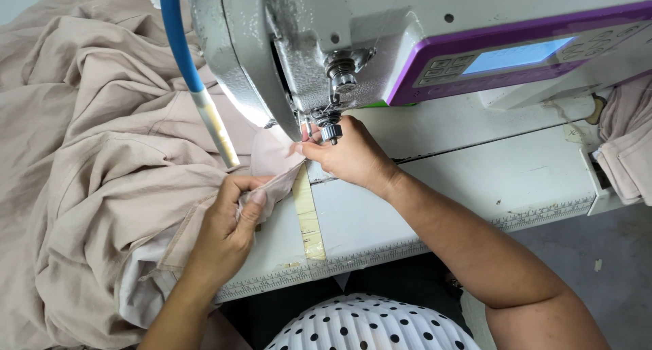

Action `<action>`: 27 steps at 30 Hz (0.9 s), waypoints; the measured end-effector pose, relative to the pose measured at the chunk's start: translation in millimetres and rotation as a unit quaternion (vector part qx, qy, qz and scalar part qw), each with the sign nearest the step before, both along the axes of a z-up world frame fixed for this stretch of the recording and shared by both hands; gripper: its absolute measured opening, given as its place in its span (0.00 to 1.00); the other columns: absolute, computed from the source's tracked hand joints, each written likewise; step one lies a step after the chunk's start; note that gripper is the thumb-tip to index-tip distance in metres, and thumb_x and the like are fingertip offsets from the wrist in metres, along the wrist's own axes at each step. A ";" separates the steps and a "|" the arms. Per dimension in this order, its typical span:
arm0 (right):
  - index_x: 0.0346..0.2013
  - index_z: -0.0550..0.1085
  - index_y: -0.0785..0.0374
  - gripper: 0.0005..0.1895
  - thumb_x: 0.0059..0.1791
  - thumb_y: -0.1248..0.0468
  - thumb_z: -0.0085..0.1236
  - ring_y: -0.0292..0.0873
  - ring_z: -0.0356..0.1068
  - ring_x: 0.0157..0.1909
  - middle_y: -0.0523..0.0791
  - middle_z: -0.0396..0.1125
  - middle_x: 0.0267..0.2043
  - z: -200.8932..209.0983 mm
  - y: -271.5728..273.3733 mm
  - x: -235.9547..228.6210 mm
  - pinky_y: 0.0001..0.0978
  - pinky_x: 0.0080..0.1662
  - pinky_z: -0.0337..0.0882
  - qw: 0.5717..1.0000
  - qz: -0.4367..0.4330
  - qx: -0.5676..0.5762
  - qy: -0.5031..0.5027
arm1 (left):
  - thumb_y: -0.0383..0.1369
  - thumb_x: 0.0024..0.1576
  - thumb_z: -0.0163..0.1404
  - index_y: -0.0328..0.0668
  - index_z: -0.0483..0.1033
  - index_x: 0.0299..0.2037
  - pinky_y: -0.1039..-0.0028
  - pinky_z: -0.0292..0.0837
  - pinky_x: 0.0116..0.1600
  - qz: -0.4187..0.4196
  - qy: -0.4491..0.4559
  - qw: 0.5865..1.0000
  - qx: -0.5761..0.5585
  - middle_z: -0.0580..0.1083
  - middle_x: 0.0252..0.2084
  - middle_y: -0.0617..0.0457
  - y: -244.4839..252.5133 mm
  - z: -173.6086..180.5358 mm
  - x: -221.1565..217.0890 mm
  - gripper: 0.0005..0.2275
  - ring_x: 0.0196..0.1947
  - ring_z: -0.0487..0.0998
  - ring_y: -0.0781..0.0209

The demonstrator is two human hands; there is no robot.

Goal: Sewing a seam on a piece of light-colored fabric using an industrial sewing machine

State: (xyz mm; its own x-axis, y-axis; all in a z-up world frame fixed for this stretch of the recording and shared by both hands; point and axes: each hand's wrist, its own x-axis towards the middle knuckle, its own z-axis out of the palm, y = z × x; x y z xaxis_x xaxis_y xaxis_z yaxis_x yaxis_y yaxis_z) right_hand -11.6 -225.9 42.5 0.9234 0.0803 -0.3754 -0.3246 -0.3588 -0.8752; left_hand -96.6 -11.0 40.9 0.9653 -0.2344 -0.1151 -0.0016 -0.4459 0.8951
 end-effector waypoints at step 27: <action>0.29 0.79 0.66 0.05 0.40 0.68 0.62 0.33 0.65 0.14 0.43 0.72 0.21 -19.9 -2.6 6.6 0.23 0.18 0.66 0.996 0.002 0.076 -0.049 | 0.33 0.61 0.56 0.50 0.75 0.40 0.68 0.74 0.31 0.051 -0.372 0.896 0.236 0.67 0.29 0.58 -42.6 -43.0 31.7 0.02 0.27 0.78 0.54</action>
